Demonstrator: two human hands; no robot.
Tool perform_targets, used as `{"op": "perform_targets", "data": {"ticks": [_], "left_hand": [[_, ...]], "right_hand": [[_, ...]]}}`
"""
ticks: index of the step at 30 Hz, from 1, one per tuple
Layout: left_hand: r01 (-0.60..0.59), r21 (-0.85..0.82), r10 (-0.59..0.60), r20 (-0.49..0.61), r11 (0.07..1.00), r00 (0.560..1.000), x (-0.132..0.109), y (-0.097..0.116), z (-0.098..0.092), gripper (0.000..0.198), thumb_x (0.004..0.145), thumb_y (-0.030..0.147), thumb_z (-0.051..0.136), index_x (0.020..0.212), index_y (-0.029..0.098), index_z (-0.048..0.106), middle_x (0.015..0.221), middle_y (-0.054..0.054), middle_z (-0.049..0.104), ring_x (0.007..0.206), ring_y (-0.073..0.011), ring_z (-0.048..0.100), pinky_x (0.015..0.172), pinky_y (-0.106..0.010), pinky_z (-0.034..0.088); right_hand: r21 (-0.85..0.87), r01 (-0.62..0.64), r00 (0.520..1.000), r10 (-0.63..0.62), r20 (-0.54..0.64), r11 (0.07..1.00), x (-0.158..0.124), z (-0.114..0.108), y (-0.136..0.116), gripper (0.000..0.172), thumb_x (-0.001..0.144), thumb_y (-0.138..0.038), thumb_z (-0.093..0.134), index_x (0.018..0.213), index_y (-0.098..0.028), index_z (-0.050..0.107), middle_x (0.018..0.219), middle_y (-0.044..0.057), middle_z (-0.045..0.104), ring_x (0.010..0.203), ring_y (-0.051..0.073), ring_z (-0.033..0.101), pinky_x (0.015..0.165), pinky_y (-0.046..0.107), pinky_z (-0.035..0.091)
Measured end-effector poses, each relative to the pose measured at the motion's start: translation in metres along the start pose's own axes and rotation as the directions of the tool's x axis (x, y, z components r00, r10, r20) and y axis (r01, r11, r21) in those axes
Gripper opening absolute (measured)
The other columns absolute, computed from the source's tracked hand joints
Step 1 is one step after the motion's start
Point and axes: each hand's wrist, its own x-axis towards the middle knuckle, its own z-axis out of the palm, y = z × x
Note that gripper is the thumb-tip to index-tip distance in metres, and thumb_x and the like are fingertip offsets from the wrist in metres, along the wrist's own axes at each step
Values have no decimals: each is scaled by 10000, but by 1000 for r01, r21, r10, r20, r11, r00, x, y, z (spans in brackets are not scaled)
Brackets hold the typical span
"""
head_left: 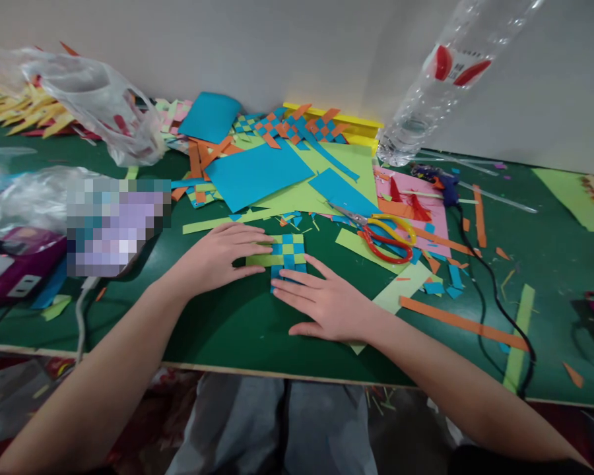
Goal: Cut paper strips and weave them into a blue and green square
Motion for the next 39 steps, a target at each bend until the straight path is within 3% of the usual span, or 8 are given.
{"op": "perform_targets", "data": {"ticks": [25, 32, 39], "left_hand": [[-4, 13, 3, 8, 1000, 1000, 1, 2, -1, 236, 918, 398, 553, 1088, 295, 681, 1199, 16, 686, 1206, -205, 567, 1071, -422, 360], [11, 8, -10, -37, 1000, 999, 3, 10, -3, 272, 929, 385, 528, 1114, 248, 672, 1201, -34, 679, 1170, -216, 583, 1021, -401, 410], [-17, -13, 16, -52, 1000, 998, 6, 14, 0, 252, 939, 360, 507, 1087, 257, 682, 1164, -39, 692, 1093, -204, 621, 981, -385, 437]], "right_hand": [[-57, 23, 997, -27, -68, 998, -3, 1, 1, 506, 981, -481, 372, 1277, -125, 577, 1351, 89, 581, 1272, 227, 522, 1193, 537, 169], [-47, 14, 997, -17, -76, 999, -4, 2, 1, 488, 979, -464, 392, 1248, -115, 601, 1338, 99, 594, 1263, 223, 532, 1136, 469, 330], [-52, 46, 993, -52, -108, 998, -4, 5, 2, 496, 961, -458, 441, 1220, -71, 612, 1298, 136, 620, 1248, 232, 544, 1138, 432, 351]]}}
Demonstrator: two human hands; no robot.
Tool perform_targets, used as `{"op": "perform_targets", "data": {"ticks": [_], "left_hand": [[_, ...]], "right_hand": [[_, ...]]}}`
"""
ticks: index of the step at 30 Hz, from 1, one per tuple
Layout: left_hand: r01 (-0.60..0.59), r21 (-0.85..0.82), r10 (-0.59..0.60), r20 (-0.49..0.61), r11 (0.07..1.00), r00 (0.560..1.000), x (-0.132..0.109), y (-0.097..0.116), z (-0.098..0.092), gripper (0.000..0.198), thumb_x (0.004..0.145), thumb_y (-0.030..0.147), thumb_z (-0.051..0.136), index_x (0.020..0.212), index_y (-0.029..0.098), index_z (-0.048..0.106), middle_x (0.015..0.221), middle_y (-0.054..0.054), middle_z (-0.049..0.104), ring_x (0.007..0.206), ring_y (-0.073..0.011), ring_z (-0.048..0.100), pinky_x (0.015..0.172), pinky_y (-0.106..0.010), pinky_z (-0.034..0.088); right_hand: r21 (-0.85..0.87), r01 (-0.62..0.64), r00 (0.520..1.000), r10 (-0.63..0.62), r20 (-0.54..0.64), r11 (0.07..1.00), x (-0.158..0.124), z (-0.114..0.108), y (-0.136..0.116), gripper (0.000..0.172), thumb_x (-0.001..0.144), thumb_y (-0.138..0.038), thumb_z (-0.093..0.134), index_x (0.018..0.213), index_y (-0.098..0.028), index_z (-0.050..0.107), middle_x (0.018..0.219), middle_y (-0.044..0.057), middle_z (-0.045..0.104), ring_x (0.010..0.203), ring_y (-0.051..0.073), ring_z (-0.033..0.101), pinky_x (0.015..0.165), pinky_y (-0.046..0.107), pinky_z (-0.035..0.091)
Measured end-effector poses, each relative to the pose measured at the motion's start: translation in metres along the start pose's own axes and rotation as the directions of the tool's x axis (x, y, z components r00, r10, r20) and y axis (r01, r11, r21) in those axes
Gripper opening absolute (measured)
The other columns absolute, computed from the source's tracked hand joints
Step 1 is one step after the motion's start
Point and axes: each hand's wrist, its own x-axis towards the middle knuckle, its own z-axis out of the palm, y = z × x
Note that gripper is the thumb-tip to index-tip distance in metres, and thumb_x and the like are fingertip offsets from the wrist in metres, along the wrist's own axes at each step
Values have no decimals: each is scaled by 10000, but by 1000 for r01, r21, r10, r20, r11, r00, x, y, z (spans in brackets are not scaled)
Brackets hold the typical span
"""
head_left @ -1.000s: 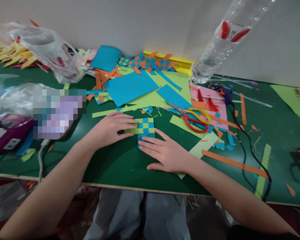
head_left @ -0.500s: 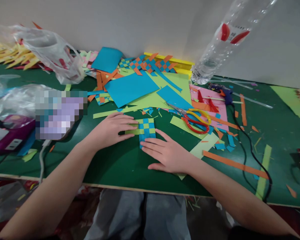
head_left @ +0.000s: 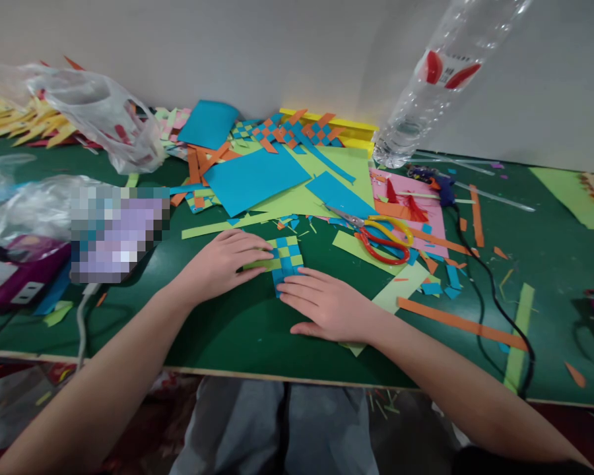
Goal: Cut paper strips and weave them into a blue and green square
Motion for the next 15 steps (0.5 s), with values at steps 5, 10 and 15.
{"op": "perform_targets", "data": {"ticks": [5, 10, 15], "left_hand": [[-10, -4, 10, 18, 1000, 1000, 1, 3, 1, 231, 949, 344, 502, 1049, 236, 680, 1144, -36, 698, 1076, -190, 621, 971, -372, 440], [-26, -28, 27, 14, 999, 1000, 1, 3, 4, 271, 980, 235, 417, 1108, 223, 656, 1230, -45, 658, 1141, -179, 585, 994, -367, 435], [-14, -44, 14, 5, 999, 1000, 2, 4, 6, 295, 980, 240, 417, 1189, 224, 625, 1261, -56, 642, 1156, -184, 580, 1001, -383, 450]], "right_hand": [[-5, 2, 1000, -2, -21, 1000, -1, 0, 0, 482, 975, -456, 404, 1178, -82, 629, 1261, 111, 648, 1207, 219, 572, 1140, 424, 347], [13, 0, 1000, 0, -29, 1000, -2, -3, 0, 424, 962, -442, 444, 1104, -103, 655, 1198, 110, 678, 1159, 210, 597, 1135, 426, 338], [35, 8, 1000, -8, -15, 999, -2, -7, 0, 366, 958, -411, 465, 1032, -118, 671, 1142, 105, 692, 1124, 201, 607, 1123, 420, 348]]}}
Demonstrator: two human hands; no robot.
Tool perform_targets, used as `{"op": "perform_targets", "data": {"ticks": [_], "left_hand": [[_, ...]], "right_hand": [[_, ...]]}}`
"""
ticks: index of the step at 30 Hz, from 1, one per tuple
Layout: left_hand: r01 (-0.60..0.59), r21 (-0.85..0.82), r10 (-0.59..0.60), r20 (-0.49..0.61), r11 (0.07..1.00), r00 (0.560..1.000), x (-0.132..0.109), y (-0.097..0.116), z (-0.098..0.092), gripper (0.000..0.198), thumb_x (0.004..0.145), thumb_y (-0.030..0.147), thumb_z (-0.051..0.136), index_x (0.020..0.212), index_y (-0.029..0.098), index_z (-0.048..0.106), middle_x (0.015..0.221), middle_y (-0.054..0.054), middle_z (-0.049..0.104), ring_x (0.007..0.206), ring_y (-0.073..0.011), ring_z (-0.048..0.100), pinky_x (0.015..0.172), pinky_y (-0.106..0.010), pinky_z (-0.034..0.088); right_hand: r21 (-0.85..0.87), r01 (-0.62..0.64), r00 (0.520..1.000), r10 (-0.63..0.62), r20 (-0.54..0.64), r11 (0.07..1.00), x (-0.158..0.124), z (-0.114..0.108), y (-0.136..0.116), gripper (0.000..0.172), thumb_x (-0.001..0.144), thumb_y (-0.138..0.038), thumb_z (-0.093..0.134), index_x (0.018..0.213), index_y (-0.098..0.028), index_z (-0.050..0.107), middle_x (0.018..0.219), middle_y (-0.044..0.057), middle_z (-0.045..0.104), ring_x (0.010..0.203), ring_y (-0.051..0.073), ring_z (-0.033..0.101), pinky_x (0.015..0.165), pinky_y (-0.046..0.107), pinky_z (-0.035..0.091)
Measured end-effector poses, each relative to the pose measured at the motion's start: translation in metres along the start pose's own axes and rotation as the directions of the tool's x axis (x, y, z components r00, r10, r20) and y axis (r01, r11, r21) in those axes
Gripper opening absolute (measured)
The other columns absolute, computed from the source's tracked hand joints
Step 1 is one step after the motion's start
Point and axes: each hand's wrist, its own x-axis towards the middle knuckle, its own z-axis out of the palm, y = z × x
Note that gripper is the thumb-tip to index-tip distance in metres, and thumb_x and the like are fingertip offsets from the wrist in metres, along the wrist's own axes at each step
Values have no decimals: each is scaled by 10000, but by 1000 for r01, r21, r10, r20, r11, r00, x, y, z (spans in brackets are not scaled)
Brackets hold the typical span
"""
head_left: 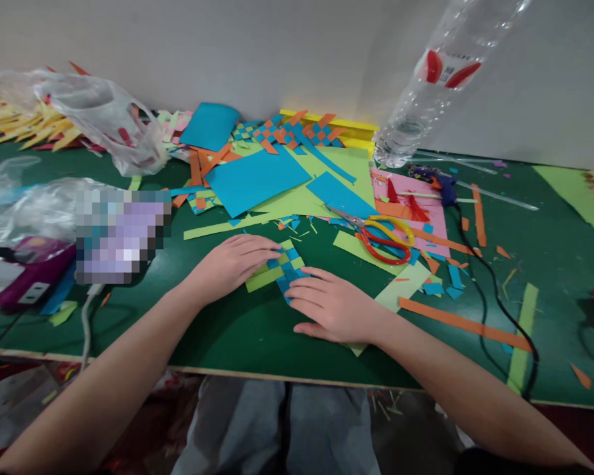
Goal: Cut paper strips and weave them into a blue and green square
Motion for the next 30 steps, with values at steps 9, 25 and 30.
{"op": "perform_targets", "data": {"ticks": [9, 25, 30], "left_hand": [[-3, -49, 4, 24, 999, 1000, 3, -5, 6, 350, 994, 255, 386, 1277, 234, 591, 1343, -32, 593, 1268, -180, 516, 1078, -404, 428], [36, 35, -38, 66, 999, 997, 3, -5, 7, 353, 1001, 288, 373, 1272, 257, 597, 1335, 9, 598, 1275, -189, 506, 1057, -413, 430], [38, 63, -42, 62, 997, 997, 2, -5, 8, 345, 997, 283, 388, 1270, 250, 596, 1345, 20, 590, 1278, -188, 497, 1054, -395, 412]], "right_hand": [[2, 60, 998, -60, -26, 998, 1, -4, 1, 379, 956, -392, 475, 945, -77, 686, 1073, 120, 700, 1082, 226, 615, 1047, 373, 438], [-16, 60, 998, -60, -17, 998, 2, -5, 0, 324, 973, -313, 453, 987, -88, 685, 1007, 105, 708, 1010, 204, 628, 926, 339, 517], [-61, 3, 999, -6, -46, 998, 3, -1, -2, 285, 968, -275, 450, 1037, -111, 673, 1104, 110, 691, 1095, 223, 602, 970, 374, 507]]}}
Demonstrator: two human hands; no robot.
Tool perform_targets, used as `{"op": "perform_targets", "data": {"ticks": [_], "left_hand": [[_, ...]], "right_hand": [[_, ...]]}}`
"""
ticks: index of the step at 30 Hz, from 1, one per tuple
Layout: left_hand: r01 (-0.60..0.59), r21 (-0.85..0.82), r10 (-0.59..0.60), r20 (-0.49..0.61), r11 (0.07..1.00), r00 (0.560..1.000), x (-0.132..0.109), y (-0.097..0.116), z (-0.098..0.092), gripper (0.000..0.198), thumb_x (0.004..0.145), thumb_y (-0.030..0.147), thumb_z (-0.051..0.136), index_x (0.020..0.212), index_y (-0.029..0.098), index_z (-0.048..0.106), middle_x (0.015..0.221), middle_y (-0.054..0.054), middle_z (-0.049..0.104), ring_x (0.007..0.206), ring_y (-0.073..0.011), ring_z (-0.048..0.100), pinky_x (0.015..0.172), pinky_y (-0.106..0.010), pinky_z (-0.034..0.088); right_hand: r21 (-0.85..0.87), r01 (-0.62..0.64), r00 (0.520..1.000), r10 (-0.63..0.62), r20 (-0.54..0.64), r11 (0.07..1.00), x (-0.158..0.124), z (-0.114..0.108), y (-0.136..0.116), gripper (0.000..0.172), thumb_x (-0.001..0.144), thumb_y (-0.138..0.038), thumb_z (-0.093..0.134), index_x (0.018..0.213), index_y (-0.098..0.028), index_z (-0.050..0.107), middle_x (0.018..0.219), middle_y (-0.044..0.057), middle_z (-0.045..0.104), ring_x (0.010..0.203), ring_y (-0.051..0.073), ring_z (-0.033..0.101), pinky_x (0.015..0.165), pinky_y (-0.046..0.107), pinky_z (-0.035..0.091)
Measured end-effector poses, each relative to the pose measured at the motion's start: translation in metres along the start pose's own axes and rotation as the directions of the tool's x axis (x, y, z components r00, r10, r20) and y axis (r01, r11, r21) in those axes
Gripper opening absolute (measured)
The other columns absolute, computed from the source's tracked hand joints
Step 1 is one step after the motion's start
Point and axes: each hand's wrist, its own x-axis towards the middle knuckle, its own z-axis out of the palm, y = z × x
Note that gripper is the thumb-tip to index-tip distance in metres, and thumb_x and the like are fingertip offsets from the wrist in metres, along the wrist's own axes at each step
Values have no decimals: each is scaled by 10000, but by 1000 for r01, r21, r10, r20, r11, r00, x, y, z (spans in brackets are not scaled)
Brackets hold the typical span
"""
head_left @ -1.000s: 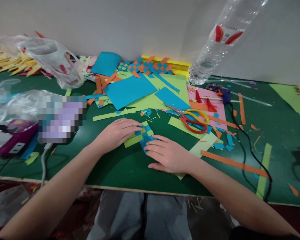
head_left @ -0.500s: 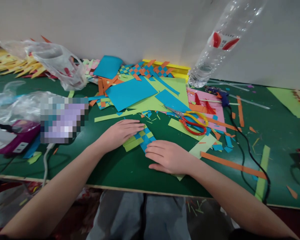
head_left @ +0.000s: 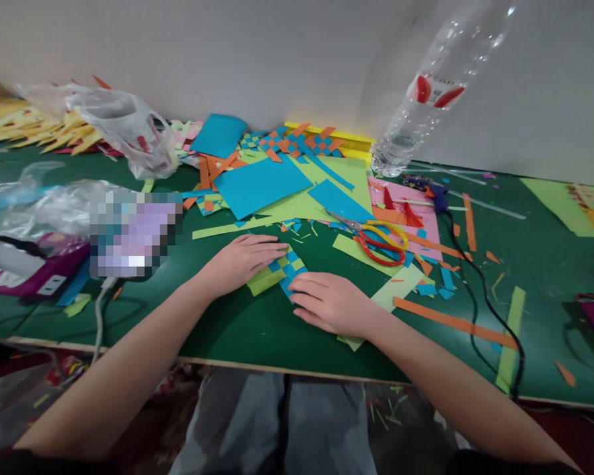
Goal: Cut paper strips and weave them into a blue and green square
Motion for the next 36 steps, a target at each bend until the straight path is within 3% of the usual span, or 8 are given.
{"op": "perform_targets", "data": {"ticks": [6, 12, 15, 19, 25, 36], "left_hand": [[8, 13, -8, 4, 1000, 1000, 0, 1, 1, 339, 996, 268, 389, 1270, 266, 588, 1353, 20, 585, 1279, -182, 493, 1055, -391, 376], [28, 12, -28, 33, 1000, 999, 2, 6, -5, 348, 993, 350, 397, 1272, 271, 589, 1356, 10, 583, 1290, -193, 483, 1097, -406, 320], [12, -16, -12, 49, 1000, 999, 1, 7, -9, 408, 959, 457, 448, 1301, 269, 569, 1373, -5, 568, 1320, -208, 454, 1121, -411, 296], [-1, -31, 2, 52, 1000, 999, 0, 6, -9, 521, 910, 550, 491, 1344, 264, 521, 1406, -14, 536, 1347, -218, 422, 1130, -416, 286], [19, -35, -16, 84, 999, 996, -2, 6, -8, 517, 918, 552, 472, 1352, 272, 499, 1427, -16, 514, 1366, -217, 394, 1141, -415, 266], [21, -29, -18, 95, 999, 995, -2, 5, -7, 528, 920, 553, 467, 1366, 269, 474, 1441, -10, 497, 1376, -210, 375, 1149, -409, 249]], "right_hand": [[-23, -154, 987, 155, 38, 988, 1, 0, 1, 320, 961, -309, 458, 1146, -120, 638, 1275, 133, 617, 1236, 254, 527, 1048, 424, 458], [-44, -216, 971, 219, 95, 975, -1, 1, 3, 457, 960, -413, 452, 1310, -135, 546, 1440, 139, 485, 1382, 265, 382, 1167, 500, 279], [-44, -212, 971, 216, 108, 976, -3, 3, 2, 547, 950, -456, 456, 1375, -112, 482, 1481, 169, 419, 1404, 268, 348, 1177, 499, 250], [-47, -212, 968, 216, 130, 976, -6, 4, 3, 568, 951, -495, 427, 1349, -99, 514, 1485, 189, 400, 1400, 276, 355, 1175, 506, 247], [-19, -199, 964, 199, 175, 980, -7, 1, 4, 576, 950, -494, 434, 1395, -129, 467, 1508, 166, 372, 1417, 286, 317, 1175, 525, 236], [-14, -172, 967, 172, 189, 985, -6, -1, 4, 498, 957, -466, 438, 1352, -176, 524, 1478, 120, 439, 1414, 297, 320, 1173, 562, 214]]}}
